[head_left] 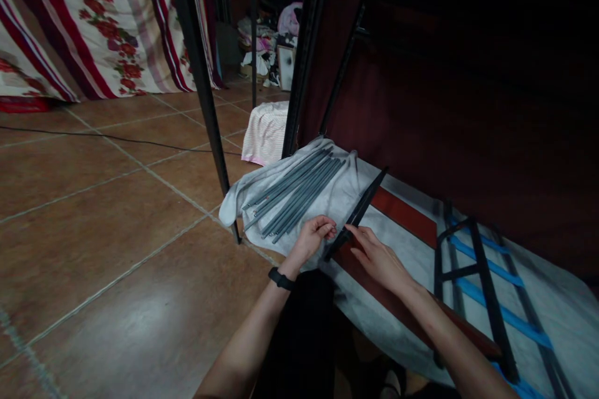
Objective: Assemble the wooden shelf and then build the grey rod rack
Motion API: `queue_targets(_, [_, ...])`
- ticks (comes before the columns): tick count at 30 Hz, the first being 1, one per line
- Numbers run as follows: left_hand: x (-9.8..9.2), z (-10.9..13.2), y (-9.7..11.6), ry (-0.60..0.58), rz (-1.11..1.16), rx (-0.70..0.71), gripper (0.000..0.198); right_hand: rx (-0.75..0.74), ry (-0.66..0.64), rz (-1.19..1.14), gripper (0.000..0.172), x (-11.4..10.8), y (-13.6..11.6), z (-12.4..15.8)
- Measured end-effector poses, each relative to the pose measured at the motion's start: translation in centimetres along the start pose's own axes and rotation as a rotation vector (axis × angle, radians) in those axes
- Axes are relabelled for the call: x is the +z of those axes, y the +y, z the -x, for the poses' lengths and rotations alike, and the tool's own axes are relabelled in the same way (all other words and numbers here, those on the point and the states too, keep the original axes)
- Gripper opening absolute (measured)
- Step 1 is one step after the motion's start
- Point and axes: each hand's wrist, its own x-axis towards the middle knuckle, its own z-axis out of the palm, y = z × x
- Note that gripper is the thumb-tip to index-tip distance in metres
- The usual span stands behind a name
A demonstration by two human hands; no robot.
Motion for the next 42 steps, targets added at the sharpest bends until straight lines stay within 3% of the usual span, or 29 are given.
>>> queue_targets(8, [0.4,-1.5,-1.0,-0.071,-0.130,0.080,0.017,-0.004,0.001,-0.028,0.055,0.0,0.0,0.0])
queue_targets(17, [0.5,-0.9,0.7,-0.091,-0.327,0.193,0.020,0.007,-0.001,-0.048,0.057,-0.2,-0.2,-0.1])
queue_targets(28, [0.6,-1.5,-0.8,-0.085,-0.039,0.099,0.012,0.006,0.011,-0.072,0.057,-0.1,0.0,-0.1])
queue_targets(32, [0.4,-1.2,-0.4,-0.070,-0.136,0.133,0.012,0.029,0.000,-0.082,0.057,-0.3,-0.3,-0.1])
queue_targets(35, [0.3,-1.5,0.4,-0.121,-0.174,0.131,0.011,0.043,0.007,-0.091,0.058,-0.3,-0.2,-0.1])
queue_targets(38, [0.3,-1.7,0.6,-0.154,-0.111,0.087,0.009,0.040,0.023,-0.102,0.055,-0.3,0.0,-0.1])
queue_targets(42, [0.7,-1.6,0.2,-0.108,0.047,0.074,0.014,0.031,0.022,-0.107,0.054,-0.3,0.1,-0.1])
